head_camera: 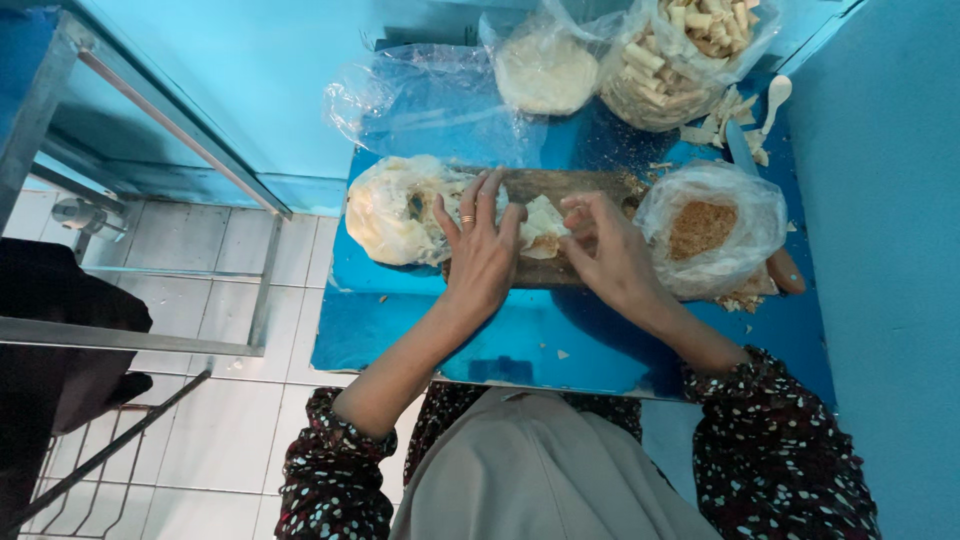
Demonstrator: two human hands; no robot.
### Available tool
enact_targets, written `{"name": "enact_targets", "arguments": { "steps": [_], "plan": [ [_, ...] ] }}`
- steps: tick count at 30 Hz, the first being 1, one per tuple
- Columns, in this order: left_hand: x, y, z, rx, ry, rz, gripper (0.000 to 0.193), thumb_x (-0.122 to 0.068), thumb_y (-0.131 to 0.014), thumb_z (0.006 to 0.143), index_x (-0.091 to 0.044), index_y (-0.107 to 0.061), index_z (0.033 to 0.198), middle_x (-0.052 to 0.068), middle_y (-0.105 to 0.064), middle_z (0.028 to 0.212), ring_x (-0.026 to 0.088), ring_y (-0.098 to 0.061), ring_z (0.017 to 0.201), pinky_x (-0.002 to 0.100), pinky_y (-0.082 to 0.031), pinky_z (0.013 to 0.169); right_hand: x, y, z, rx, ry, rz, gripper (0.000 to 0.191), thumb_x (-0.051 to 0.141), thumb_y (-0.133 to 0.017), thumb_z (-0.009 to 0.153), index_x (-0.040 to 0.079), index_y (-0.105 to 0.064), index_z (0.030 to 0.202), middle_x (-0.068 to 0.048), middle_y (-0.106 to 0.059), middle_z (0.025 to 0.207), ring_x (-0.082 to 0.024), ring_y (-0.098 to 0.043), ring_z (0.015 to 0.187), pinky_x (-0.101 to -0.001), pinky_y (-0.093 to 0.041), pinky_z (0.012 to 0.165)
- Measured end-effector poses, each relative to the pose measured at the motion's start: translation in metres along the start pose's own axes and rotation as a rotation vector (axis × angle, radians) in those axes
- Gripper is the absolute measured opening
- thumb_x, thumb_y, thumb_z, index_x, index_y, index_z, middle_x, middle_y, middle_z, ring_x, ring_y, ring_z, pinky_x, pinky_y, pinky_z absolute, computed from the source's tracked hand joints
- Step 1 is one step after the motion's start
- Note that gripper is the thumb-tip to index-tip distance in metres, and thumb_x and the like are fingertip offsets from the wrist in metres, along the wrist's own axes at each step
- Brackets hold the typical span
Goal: The person sits at a small blue table and folds thin square dough wrappers around a brown filling, pinching the edges closed by hand and placing the folded pastries into a plastic bag with other finished pieces. Near the end they handle a round dough ball and a bag of already folded pastries.
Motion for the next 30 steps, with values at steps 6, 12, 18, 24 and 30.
{"name": "enact_targets", "arguments": {
  "steps": [6,12,18,24,30],
  "plan": [
    [-0.001,0.004,0.0,0.003,0.001,0.0,0.016,-0.006,-0.063,0.088,-0.008,-0.06,0.104,0.02,-0.036,0.158,0.039,-0.033,0.149,0.079,-0.013,0.114,0.002,0.004,-0.001,0.007,-0.004,-0.041,0.047,-0.003,-0.071,0.086,0.006,-0.054,0.129,-0.012,-0.066,0.114,-0.021,-0.075,0.094,-0.0336,-0.06,0.071],
    [-0.002,0.005,-0.001,0.0,-0.006,0.005,0.008,-0.008,-0.065,0.092,-0.006,-0.061,0.099,0.022,-0.036,0.157,0.04,-0.031,0.149,0.081,-0.012,0.113,0.011,0.002,-0.002,-0.006,0.163,-0.141,0.046,-0.001,-0.077,0.084,0.005,-0.057,0.125,-0.013,-0.062,0.116,-0.021,-0.075,0.094,-0.033,-0.063,0.075],
    [-0.001,0.003,-0.001,-0.012,-0.005,-0.001,0.006,-0.008,-0.065,0.091,-0.006,-0.063,0.096,0.023,-0.036,0.158,0.04,-0.031,0.149,0.081,-0.012,0.114,0.009,-0.002,-0.006,-0.018,0.197,-0.2,0.043,0.003,-0.078,0.086,0.004,-0.058,0.124,-0.014,-0.06,0.115,-0.022,-0.075,0.09,-0.0337,-0.061,0.068],
    [-0.001,0.001,-0.002,-0.004,-0.01,-0.004,0.007,-0.008,-0.066,0.088,-0.007,-0.066,0.096,0.022,-0.035,0.159,0.039,-0.031,0.149,0.08,-0.012,0.115,0.011,-0.004,-0.009,-0.087,0.256,-0.254,0.041,-0.001,-0.074,0.09,0.005,-0.059,0.128,-0.015,-0.062,0.115,-0.023,-0.074,0.09,-0.036,-0.059,0.073],
    [-0.003,0.002,-0.003,-0.025,-0.018,-0.003,0.005,-0.012,-0.066,0.089,-0.008,-0.066,0.092,0.021,-0.035,0.16,0.038,-0.031,0.15,0.078,-0.012,0.115,0.012,-0.01,-0.008,-0.122,0.278,-0.179,0.045,-0.001,-0.074,0.088,0.004,-0.057,0.13,-0.016,-0.065,0.117,-0.023,-0.074,0.092,-0.0349,-0.06,0.075]
  ]
}}
Point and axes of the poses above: each hand's wrist, its own z-axis towards the middle knuckle, its own y-axis out of the back of the hand, x = y × z, the point moved 4 cm from there along z, towards the middle knuckle
